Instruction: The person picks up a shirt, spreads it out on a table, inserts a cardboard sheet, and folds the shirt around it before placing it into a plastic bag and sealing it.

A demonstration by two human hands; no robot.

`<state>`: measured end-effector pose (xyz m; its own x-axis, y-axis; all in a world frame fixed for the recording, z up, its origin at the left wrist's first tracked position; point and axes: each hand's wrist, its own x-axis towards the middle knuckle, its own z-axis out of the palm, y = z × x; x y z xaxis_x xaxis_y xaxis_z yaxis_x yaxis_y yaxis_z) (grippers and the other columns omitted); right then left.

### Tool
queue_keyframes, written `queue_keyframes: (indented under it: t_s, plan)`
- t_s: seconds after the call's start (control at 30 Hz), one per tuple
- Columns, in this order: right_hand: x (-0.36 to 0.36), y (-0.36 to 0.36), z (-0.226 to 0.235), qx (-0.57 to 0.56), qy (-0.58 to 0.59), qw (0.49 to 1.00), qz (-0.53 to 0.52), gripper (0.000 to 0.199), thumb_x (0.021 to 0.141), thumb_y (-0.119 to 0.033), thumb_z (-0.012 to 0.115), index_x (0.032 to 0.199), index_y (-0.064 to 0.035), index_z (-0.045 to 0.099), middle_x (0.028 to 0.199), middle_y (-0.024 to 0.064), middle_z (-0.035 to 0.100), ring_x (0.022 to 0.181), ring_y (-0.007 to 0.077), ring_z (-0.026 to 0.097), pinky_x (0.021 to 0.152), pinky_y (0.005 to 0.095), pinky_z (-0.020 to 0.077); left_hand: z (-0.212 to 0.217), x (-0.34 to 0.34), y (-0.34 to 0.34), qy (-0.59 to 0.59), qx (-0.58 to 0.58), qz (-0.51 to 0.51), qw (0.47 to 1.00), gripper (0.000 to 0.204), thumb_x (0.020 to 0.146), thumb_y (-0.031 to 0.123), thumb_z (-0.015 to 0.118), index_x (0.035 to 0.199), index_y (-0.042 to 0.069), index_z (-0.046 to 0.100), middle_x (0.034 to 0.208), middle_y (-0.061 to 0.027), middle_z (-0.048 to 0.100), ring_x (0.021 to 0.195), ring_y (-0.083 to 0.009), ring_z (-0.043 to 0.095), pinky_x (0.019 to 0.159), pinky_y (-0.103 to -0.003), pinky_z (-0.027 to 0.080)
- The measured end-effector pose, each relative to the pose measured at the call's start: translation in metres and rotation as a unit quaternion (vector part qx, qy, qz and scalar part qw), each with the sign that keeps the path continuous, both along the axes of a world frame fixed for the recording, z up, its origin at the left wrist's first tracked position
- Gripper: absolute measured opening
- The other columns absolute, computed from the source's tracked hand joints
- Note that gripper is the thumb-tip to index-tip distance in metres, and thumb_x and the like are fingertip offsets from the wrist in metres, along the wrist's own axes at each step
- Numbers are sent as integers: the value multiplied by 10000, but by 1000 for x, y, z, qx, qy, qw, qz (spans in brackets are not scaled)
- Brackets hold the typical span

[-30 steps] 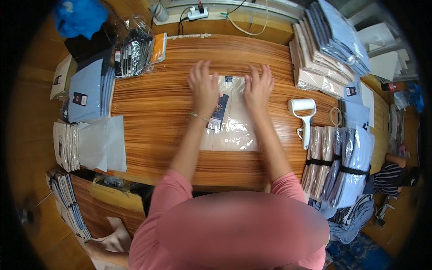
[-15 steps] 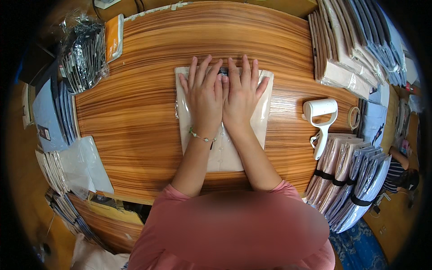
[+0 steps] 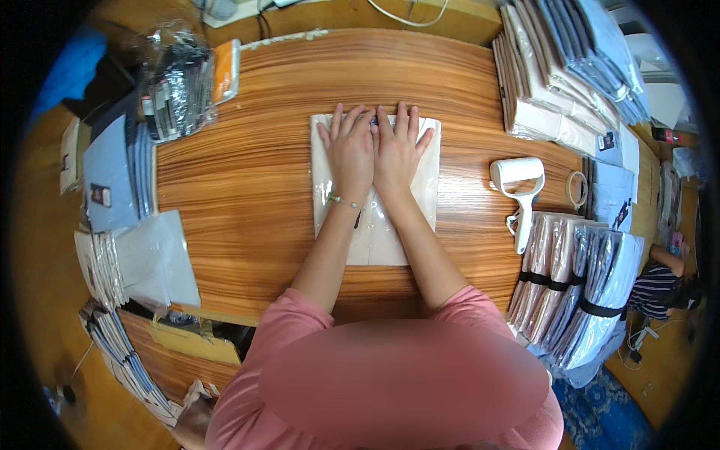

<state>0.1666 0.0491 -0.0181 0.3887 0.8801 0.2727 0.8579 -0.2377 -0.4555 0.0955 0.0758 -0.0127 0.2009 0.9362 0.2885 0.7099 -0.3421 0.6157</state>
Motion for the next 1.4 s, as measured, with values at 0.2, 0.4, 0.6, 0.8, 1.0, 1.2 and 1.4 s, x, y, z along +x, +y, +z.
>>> queue_keyframes:
  t_s: [0.2, 0.4, 0.6, 0.8, 1.0, 1.2, 1.4]
  plan:
    - [1, -11, 9, -22, 40, 999, 19, 398, 905, -284, 462, 1266, -129, 515, 1400, 191, 343, 1339, 353, 226, 1052, 605, 54, 7, -5, -8, -16, -30, -16, 999, 269, 897, 159, 464, 1111, 114, 621, 1211, -49, 561, 1285, -289, 337, 1069, -549, 110]
    - [48, -75, 53, 82, 160, 983, 27, 441, 882, -207, 490, 1317, -146, 455, 1439, 200, 268, 1368, 365, 144, 1082, 561, 71, 55, -75, -47, -169, 70, -13, 983, 332, 873, 155, 497, 1195, 90, 546, 1329, -159, 422, 1302, -354, 288, 1073, -539, 140]
    - [16, -95, 45, 48, -18, 996, 78, 469, 886, -271, 486, 1340, -165, 435, 1461, 199, 215, 1362, 387, 146, 1079, 555, 96, 43, -57, -89, 90, 31, -28, 995, 481, 872, 333, 538, 1314, 165, 453, 1430, -173, 287, 1335, -415, 182, 1055, -578, 143]
    - [16, -91, 11, -14, -46, 995, 87, 503, 879, -376, 477, 1342, -183, 440, 1429, 220, 281, 1346, 393, 192, 1079, 535, 130, 17, -59, -90, 141, -14, -29, 989, 748, 755, 562, 602, 1365, 182, 394, 1463, -197, 199, 1348, -439, 115, 998, -675, 122]
    - [12, -92, 10, -17, -53, 994, 90, 499, 876, -370, 483, 1338, -184, 446, 1423, 217, 294, 1338, 392, 211, 1072, 547, 135, 17, -63, -89, 147, -29, -30, 988, 787, 737, 595, 599, 1370, 179, 384, 1468, -195, 188, 1354, -436, 91, 995, -679, 117]
    - [15, -92, 9, -22, -52, 995, 84, 491, 877, -368, 475, 1334, -188, 450, 1421, 216, 297, 1338, 391, 212, 1071, 554, 130, 17, -60, -88, 148, -40, -33, 988, 769, 751, 569, 603, 1382, 200, 363, 1475, -185, 171, 1359, -423, 81, 993, -682, 110]
    - [26, -83, 9, -26, -46, 995, 87, 500, 868, -386, 482, 1329, -197, 448, 1414, 197, 311, 1333, 373, 228, 1069, 546, 142, 16, -53, -82, 162, -26, -30, 986, 738, 793, 587, 540, 1387, 194, 346, 1479, -174, 167, 1359, -416, 85, 979, -701, 116]
